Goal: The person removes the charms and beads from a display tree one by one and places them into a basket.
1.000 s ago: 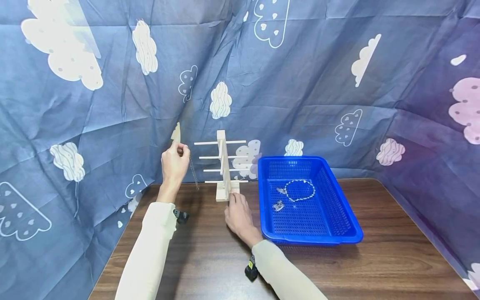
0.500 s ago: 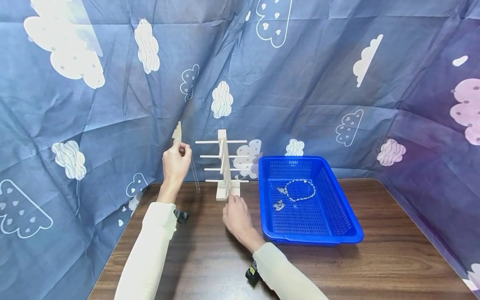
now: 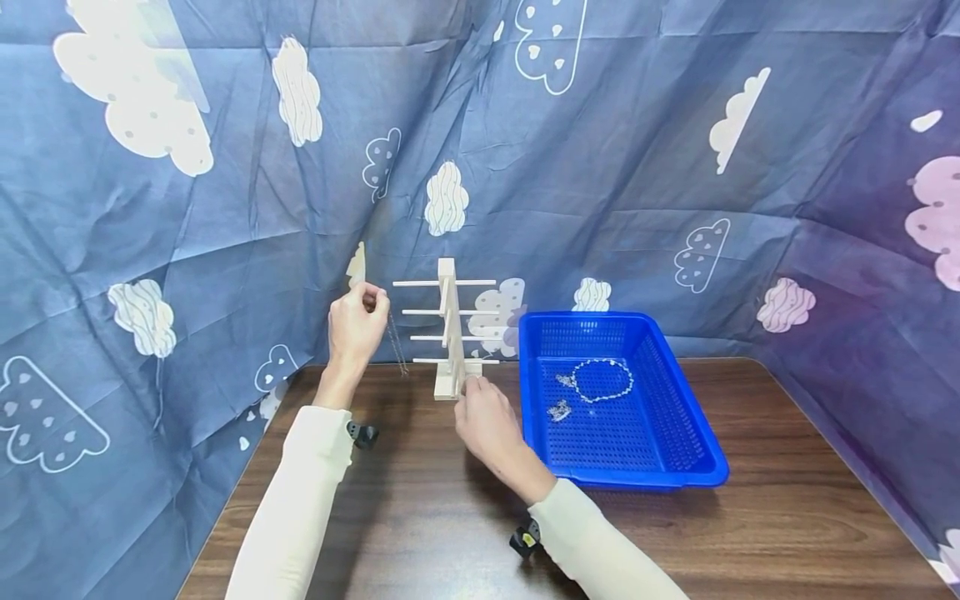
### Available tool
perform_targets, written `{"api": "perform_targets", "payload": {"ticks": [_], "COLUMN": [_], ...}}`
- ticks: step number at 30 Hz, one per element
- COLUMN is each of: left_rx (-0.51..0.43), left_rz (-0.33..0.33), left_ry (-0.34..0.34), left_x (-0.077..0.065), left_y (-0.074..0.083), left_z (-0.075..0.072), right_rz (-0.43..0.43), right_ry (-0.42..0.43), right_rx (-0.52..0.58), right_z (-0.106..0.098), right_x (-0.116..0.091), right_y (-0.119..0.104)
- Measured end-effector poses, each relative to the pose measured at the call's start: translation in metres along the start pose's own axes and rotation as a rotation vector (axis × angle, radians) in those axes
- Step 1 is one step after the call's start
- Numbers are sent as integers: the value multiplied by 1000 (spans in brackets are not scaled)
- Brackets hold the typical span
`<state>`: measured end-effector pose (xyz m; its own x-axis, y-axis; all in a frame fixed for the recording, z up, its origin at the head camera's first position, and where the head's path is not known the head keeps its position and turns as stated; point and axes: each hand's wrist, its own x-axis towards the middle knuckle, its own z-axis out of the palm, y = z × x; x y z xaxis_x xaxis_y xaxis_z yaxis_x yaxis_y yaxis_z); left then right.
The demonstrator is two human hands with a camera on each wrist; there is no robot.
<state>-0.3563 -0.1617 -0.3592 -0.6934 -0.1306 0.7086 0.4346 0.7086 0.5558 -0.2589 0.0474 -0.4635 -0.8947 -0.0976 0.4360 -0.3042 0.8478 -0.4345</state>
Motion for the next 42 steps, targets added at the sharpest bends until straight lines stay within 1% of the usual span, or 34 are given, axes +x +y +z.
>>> {"api": "perform_targets", "payload": {"ticks": [5, 8, 11, 19, 24, 27, 34, 38, 42], "left_rx": [-11, -23, -31, -58, -79, -86, -111, -132, -154], "left_rz": [16, 30, 44, 87, 114, 134, 212, 254, 279], "left_ry": [-12, -19, -20, -26, -27, -27, -44, -54, -63], "left_x": [-1, -1, -1, -3, -4, -5, -7, -10, -12], "left_y": [8, 13, 19, 33, 45, 53, 74, 84, 92], "left_z": [-5, -8, -11, -19, -23, -25, -28, -26, -24], "right_rz": [-56, -83, -96, -84, -111, -103, -45, -52, -75], "right_ry": [15, 38, 55, 79, 88, 69, -18, -48, -51], "right_rx": [7, 14, 10, -46, -72, -88, -99, -104, -130], "right_z": [-27, -43, -57, -82, -96, -107, -129, -140, -151], "right_x": [0, 0, -1, -7, -14, -19, -31, -38, -45], "right_y": [9, 16, 27, 63, 89, 105, 135, 150, 164]}}
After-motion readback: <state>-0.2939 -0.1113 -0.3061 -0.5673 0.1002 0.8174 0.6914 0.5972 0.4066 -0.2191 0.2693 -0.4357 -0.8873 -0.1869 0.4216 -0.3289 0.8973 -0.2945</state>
